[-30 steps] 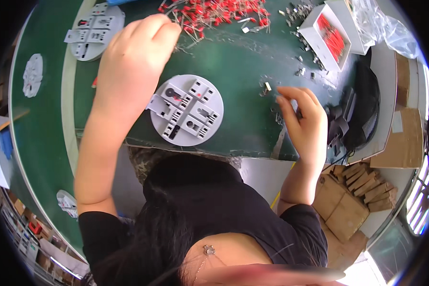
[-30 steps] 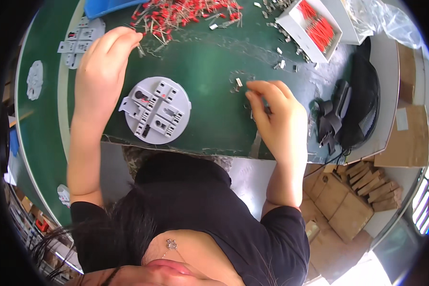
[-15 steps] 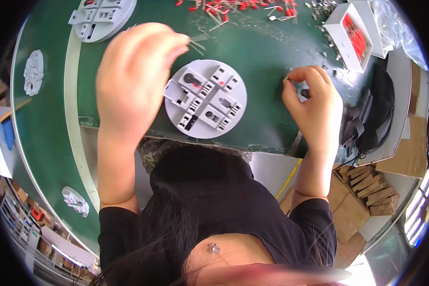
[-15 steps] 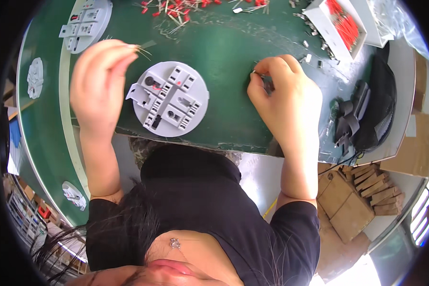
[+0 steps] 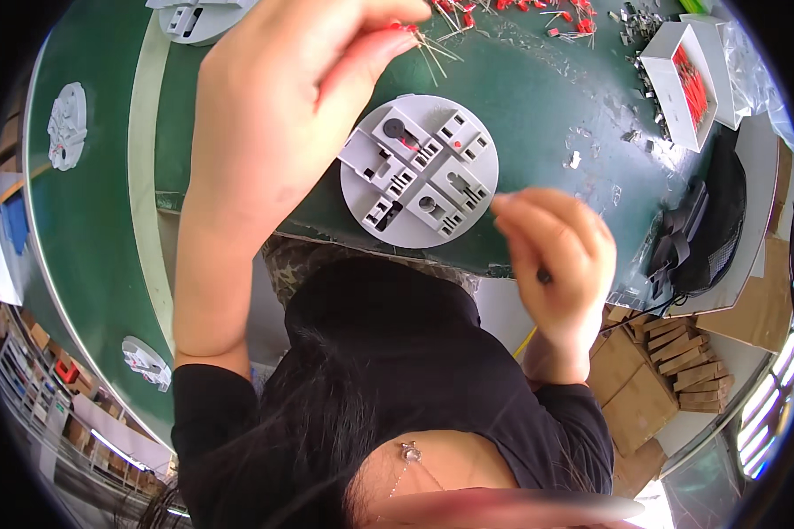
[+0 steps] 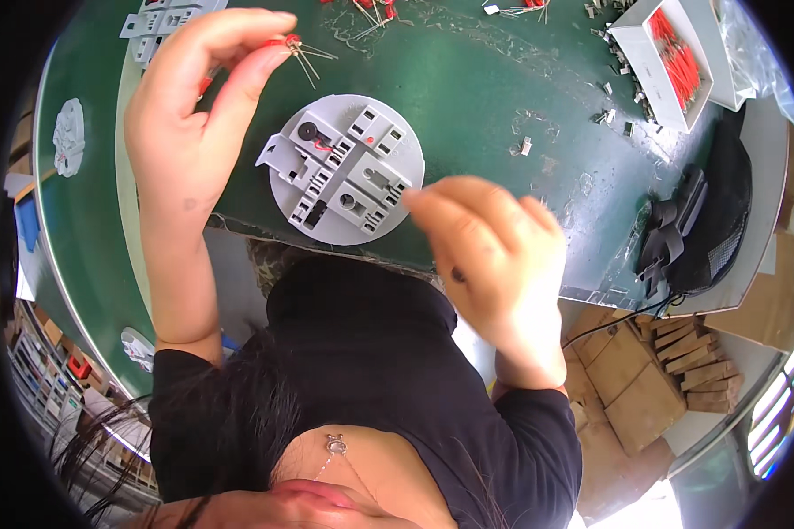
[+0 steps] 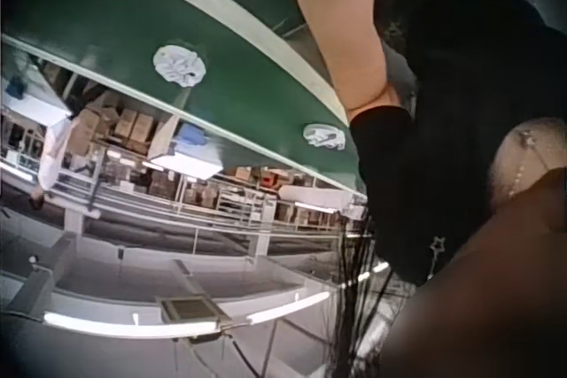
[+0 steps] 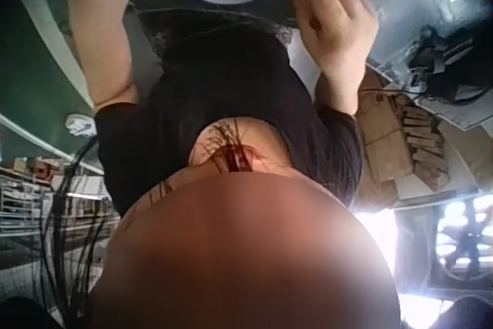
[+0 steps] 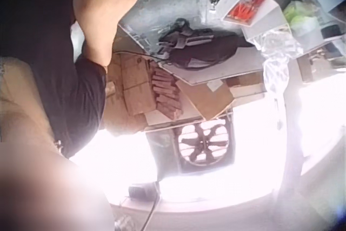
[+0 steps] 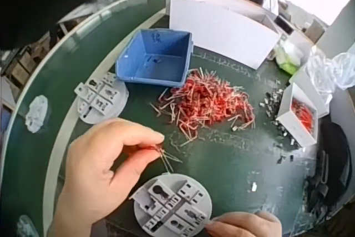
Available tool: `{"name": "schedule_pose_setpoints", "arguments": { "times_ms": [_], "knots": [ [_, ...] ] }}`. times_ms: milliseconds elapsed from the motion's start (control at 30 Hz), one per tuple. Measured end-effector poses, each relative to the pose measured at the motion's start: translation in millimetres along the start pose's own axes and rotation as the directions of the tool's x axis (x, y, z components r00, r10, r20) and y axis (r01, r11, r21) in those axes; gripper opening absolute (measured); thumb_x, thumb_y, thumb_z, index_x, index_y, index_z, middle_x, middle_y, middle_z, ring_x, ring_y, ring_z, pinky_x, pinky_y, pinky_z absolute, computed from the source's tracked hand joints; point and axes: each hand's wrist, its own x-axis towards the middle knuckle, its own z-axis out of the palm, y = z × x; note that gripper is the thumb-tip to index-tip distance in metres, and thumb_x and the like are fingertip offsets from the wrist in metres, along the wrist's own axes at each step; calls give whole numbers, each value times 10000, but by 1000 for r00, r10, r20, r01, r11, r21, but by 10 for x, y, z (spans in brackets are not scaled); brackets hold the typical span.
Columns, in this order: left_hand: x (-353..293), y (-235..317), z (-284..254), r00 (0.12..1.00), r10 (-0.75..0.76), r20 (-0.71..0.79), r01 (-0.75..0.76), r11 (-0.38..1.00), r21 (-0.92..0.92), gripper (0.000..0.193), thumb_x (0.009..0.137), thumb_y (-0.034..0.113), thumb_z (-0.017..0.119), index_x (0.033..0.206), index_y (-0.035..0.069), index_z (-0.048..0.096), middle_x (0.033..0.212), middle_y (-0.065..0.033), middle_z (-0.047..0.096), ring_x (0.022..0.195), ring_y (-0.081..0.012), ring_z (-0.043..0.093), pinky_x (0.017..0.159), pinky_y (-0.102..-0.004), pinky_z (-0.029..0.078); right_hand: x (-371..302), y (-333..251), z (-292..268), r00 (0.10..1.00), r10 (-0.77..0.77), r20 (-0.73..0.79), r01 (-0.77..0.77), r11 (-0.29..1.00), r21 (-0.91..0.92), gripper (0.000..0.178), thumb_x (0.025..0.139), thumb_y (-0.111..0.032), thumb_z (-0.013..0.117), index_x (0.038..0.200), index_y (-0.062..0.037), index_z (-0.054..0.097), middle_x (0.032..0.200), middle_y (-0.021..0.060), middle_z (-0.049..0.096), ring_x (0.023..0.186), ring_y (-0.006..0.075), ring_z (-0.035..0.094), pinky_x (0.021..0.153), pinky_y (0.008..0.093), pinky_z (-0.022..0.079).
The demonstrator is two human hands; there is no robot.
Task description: Assembling small electronic components onto a circular circuit board using a precision tool.
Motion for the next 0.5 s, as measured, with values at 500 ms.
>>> {"name": "schedule_pose_setpoints", "arguments": {
  "times_ms": [500],
  "knots": [
    [210, -201, -315, 892, 451, -19, -379, 770, 513, 135, 812, -44, 783, 915, -6, 705, 940, -74, 698, 813, -168, 670, 749, -248, 519, 50, -68, 163, 993, -98, 63, 102, 992, -70, 417, 701, 55, 757, 1073, -127, 713, 951, 0, 694, 609, 173, 555, 555, 300, 411]
  ]
}}
